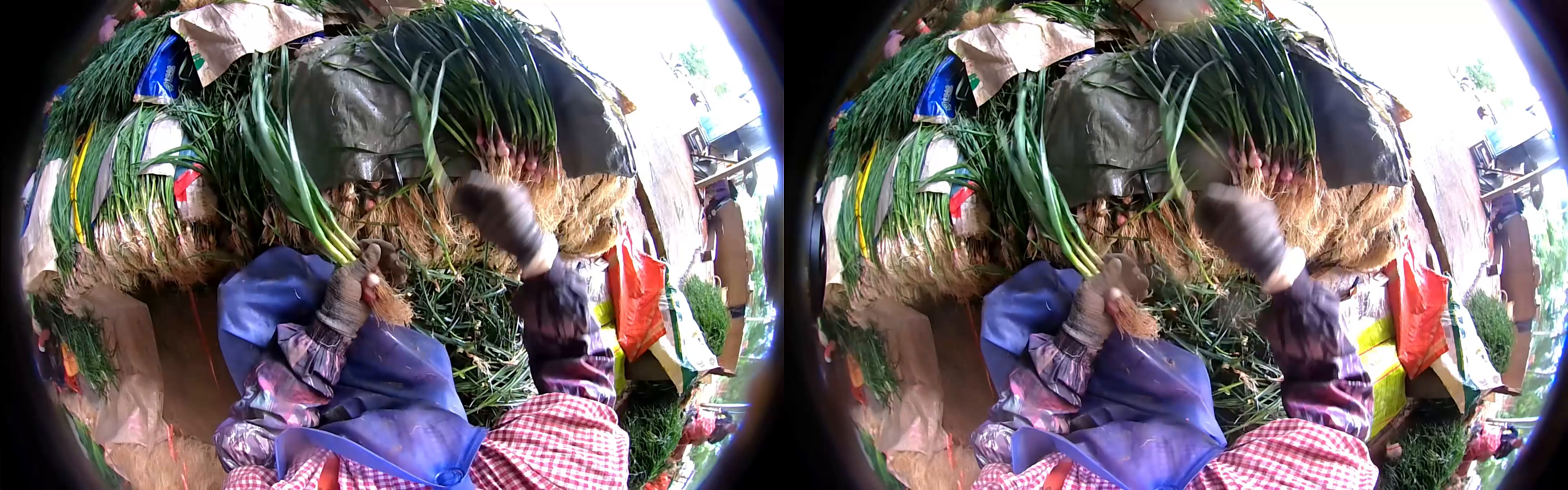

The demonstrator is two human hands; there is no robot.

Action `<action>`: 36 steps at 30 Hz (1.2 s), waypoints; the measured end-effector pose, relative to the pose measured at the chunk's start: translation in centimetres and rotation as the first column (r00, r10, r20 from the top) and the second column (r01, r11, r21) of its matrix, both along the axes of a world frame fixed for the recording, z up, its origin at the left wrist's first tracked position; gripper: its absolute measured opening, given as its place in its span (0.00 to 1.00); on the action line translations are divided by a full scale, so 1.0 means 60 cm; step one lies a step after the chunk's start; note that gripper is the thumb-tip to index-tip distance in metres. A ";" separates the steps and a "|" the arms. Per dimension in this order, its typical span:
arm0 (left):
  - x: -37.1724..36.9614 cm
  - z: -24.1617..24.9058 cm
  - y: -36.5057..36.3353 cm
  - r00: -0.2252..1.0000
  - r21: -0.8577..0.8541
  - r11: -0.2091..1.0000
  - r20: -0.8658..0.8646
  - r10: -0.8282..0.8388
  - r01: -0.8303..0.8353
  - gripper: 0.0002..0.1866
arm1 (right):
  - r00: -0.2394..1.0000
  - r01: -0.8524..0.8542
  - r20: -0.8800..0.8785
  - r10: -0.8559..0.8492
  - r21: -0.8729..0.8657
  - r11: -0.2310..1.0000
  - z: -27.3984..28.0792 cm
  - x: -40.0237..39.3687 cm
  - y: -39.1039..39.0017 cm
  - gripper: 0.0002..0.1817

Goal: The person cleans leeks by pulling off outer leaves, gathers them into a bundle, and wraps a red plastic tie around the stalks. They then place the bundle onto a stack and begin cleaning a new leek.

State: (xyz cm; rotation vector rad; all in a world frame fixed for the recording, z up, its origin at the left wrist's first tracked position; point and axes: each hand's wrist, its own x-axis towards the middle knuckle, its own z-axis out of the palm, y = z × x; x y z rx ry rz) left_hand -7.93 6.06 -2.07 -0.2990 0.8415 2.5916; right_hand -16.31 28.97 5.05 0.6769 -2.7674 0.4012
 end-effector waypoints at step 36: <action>0.019 -0.019 0.000 0.988 -0.259 0.953 -0.042 0.148 -0.153 0.11 | 0.916 0.388 -0.230 -0.329 0.293 0.874 -0.030 -0.034 -0.012 0.21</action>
